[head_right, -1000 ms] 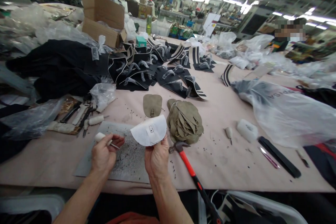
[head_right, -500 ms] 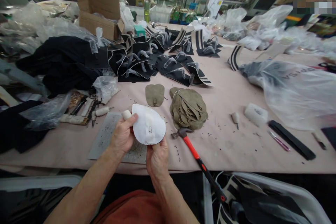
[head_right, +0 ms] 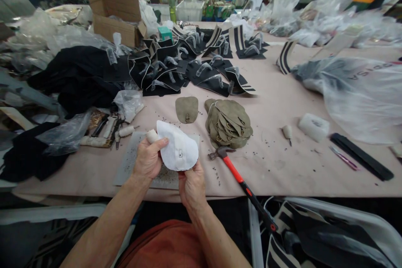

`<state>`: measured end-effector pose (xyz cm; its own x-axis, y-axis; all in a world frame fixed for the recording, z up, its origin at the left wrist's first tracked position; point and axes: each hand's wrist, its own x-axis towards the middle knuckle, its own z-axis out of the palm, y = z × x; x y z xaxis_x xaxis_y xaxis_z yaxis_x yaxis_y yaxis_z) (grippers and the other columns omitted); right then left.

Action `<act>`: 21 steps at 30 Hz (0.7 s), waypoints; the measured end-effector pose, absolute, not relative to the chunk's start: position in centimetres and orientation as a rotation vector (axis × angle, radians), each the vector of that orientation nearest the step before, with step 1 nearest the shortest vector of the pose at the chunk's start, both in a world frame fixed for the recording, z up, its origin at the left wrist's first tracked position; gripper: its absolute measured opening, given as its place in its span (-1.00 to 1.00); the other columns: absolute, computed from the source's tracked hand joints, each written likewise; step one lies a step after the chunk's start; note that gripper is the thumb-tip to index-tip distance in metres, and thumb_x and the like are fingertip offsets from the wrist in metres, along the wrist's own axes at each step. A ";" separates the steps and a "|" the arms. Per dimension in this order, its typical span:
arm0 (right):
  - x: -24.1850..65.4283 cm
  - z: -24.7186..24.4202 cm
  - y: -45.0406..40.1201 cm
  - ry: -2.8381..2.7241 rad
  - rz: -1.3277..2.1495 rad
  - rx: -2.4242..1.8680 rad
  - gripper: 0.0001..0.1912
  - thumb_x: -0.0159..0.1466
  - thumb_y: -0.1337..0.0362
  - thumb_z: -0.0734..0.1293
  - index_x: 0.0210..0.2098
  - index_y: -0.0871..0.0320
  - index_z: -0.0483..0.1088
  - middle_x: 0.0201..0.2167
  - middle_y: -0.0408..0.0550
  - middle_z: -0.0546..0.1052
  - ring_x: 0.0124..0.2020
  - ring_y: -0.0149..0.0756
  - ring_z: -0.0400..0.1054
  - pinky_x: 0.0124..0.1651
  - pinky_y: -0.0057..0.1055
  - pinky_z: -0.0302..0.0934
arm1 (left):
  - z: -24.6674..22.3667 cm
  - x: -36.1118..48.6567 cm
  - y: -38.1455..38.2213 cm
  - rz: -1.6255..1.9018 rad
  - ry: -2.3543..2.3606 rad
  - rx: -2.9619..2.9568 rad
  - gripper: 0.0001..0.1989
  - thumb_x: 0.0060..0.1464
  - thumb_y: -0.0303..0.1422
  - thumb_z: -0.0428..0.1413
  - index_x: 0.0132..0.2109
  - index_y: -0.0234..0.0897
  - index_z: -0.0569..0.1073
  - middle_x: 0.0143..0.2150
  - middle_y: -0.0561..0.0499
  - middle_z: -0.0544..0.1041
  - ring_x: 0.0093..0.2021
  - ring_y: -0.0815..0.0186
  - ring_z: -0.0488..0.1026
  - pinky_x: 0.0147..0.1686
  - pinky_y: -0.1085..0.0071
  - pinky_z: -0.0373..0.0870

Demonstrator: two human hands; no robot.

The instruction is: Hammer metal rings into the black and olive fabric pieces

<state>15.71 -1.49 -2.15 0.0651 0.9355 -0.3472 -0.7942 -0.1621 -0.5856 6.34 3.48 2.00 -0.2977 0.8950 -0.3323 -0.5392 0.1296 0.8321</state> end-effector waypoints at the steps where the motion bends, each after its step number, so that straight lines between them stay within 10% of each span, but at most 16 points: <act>1: 15.7 -2.2 -1.5 -0.224 1.545 -0.802 -0.44 0.02 0.28 0.56 0.04 -0.03 0.51 -0.01 -0.07 0.62 -0.03 -0.20 0.52 0.14 -0.13 0.35 | 2.0 6.3 3.5 1.495 1.169 0.422 -0.58 -0.37 -0.37 0.39 -0.27 -0.34 0.48 -0.37 0.03 0.60 -0.34 0.19 0.58 -0.21 0.26 0.55; 21: 15.6 -2.6 -1.4 -0.238 1.571 -0.823 -0.42 0.02 0.30 0.55 0.05 -0.03 0.50 0.00 -0.06 0.62 0.00 -0.17 0.50 0.14 -0.11 0.34 | 1.2 5.9 3.8 1.486 1.181 0.436 -0.57 -0.36 -0.34 0.38 -0.26 -0.32 0.46 -0.37 0.04 0.58 -0.34 0.20 0.56 -0.23 0.30 0.49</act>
<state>15.61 -1.35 -2.64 0.0402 0.9315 -0.3615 -0.7823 -0.1958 -0.5913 5.93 3.85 1.24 -0.2991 0.8952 -0.3304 -0.5242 0.1351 0.8408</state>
